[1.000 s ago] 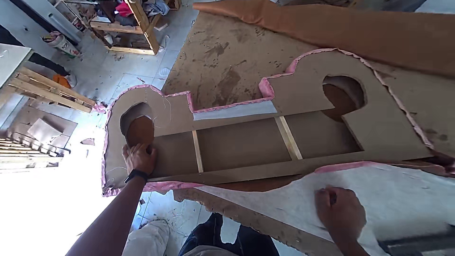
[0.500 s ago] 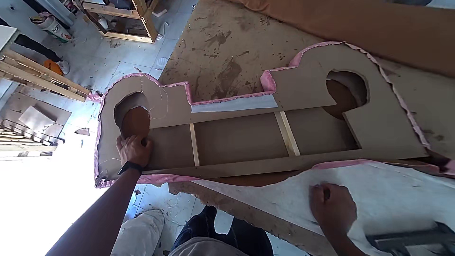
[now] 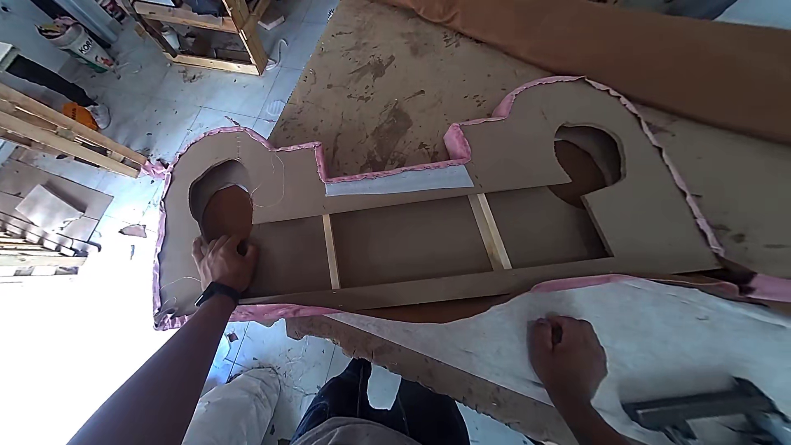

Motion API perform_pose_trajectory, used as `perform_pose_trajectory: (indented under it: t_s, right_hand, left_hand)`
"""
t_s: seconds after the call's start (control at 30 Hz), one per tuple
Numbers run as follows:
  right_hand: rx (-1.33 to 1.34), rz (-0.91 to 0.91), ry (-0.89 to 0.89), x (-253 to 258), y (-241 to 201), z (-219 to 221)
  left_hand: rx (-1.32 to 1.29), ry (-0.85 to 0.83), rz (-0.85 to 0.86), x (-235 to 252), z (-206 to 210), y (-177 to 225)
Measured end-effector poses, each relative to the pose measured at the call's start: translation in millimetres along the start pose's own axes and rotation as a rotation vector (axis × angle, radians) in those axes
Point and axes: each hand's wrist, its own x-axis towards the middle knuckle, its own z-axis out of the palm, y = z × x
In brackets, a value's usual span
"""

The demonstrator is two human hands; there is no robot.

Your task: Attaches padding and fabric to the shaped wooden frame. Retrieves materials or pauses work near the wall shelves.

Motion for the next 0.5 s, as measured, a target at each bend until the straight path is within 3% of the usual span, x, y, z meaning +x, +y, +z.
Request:
perform_pose_trajectory:
  t_s: [0.2,0.33,0.4,0.5]
  right_hand:
    - [0.034,-0.05,-0.081,6,19,1]
    - [0.189,0.03,-0.047,1,-19,-21]
    - [0.394,0.156,0.057,-12,-23,-34]
    - [0.982,0.234,0.123,-13,-53,-99]
  left_hand:
    - [0.037,-0.014,0.001,-4,-5,11]
    - [0.042,-0.042,0.03,-8,-26,8]
    - [-0.065,0.0,0.126,-12,-24,-2]
    - [-0.524,0.183,0.286,-34,-31,-2]
